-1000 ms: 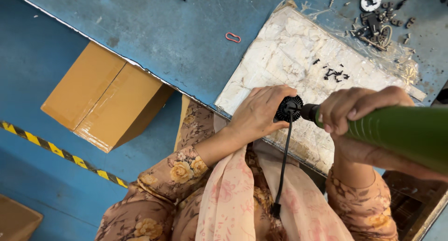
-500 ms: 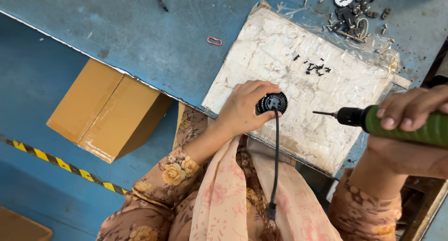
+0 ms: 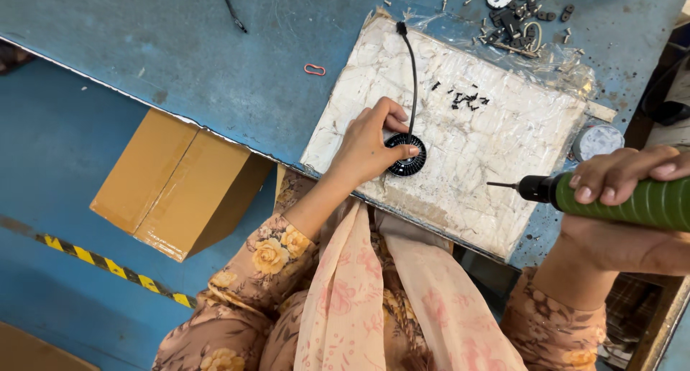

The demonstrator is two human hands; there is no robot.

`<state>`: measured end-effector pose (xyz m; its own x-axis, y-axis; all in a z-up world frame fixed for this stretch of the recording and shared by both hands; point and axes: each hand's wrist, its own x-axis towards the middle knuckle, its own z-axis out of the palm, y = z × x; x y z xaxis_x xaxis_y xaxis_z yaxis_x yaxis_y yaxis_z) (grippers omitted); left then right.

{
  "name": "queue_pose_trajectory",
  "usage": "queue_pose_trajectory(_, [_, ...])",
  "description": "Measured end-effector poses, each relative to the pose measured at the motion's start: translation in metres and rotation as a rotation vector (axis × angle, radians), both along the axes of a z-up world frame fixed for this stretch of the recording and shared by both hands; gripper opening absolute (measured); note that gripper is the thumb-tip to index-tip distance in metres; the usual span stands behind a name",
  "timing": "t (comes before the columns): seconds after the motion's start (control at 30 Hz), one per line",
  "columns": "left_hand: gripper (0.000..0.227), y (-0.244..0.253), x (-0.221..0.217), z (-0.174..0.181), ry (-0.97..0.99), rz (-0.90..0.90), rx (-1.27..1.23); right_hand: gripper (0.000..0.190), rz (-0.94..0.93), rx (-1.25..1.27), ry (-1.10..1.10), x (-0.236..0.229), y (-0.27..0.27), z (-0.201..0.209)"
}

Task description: The person assembles a small black circular electronic device on a workbench. They place a white component into the housing, then use a green power drill to drive screws into the unit. Finally, they attach a black wire to the device and place the finished unit on the table.

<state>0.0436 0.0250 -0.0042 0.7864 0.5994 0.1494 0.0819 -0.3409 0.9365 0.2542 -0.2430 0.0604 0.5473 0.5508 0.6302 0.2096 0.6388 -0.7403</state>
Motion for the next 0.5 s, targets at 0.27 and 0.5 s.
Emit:
queue_pose_trajectory(0.27, [0.069, 0.017, -0.026, -0.002, -0.110, -0.251, -0.004, 0.076, -0.012, -0.049, -0.064, 0.000, -0.020, 0.007])
queue_pose_trajectory(0.5, [0.091, -0.010, -0.036, 0.010, 0.036, -0.142, 0.391, 0.070, -0.225, -0.086, -0.127, -0.009, -0.028, 0.011])
